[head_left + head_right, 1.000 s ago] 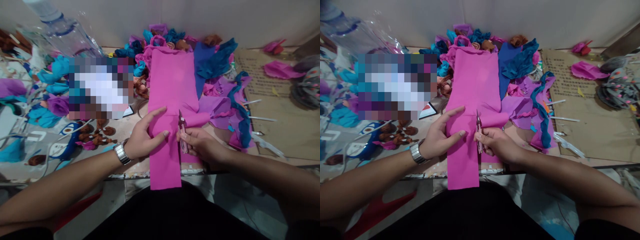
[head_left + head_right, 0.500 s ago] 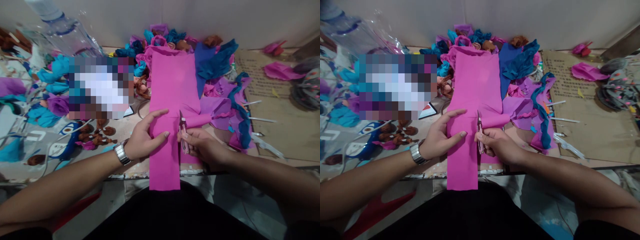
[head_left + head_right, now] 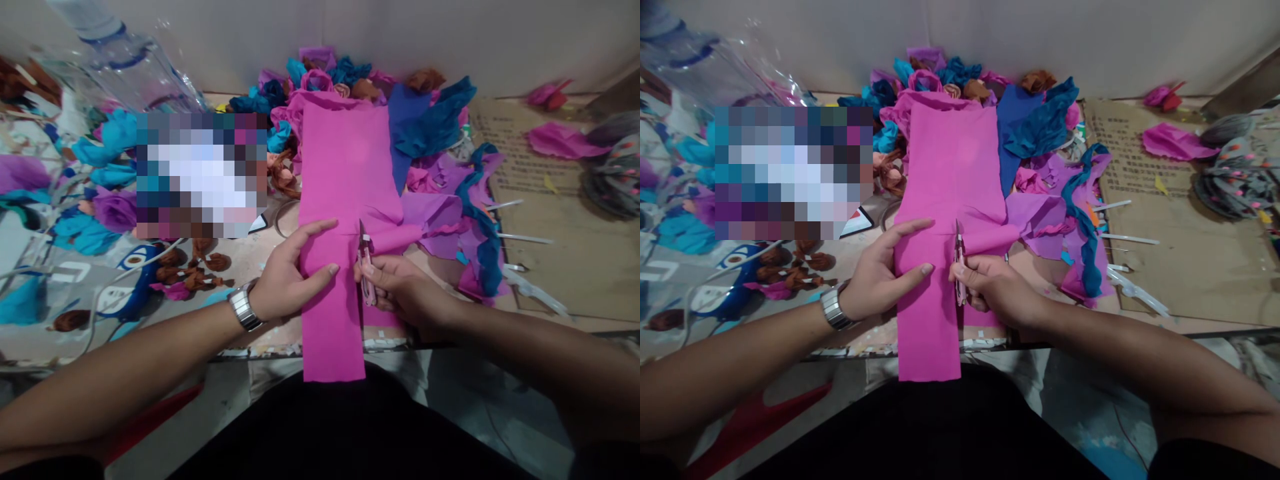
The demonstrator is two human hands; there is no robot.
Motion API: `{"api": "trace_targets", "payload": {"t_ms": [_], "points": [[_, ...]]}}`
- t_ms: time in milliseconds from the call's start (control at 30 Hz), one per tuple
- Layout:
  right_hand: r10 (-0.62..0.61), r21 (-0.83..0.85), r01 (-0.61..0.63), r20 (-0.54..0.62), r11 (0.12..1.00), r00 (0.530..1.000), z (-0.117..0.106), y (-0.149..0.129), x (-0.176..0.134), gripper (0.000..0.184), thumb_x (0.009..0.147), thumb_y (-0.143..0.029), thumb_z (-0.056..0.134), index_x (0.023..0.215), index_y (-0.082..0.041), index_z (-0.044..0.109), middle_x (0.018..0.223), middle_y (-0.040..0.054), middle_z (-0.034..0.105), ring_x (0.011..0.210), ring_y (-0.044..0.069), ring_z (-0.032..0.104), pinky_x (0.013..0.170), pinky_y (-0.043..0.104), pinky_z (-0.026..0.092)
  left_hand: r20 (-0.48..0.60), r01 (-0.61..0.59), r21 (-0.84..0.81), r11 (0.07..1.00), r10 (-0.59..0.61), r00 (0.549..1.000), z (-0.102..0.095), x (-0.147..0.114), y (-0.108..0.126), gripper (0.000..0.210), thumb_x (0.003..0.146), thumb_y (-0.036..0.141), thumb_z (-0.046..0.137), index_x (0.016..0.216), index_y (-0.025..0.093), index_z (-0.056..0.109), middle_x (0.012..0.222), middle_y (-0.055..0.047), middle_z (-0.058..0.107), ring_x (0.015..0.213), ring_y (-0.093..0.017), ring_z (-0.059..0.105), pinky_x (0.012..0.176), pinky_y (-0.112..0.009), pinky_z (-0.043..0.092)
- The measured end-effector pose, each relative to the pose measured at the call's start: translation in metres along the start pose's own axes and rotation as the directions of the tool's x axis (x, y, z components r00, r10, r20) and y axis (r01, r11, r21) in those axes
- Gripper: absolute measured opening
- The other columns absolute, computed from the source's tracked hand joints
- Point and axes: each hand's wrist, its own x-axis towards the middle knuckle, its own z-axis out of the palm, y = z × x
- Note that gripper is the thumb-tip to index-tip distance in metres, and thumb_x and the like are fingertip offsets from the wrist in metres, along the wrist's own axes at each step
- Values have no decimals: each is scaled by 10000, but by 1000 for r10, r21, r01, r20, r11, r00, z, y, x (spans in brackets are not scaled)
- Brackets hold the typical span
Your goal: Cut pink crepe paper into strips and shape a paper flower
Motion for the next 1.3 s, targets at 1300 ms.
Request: {"api": "trace_targets", "payload": {"t_ms": [1300], "points": [[-2,110,3,-10,994,1000,-1,2,2,343,934,-500,737,915,-170,647,680,-34,552,515,62,364,488,240,224,53,-46,45,998,43,998,0,-3,6,592,908,293,754,1469,218,583,1441,-122,668,1322,-279,649,1154,-462,543]]}}
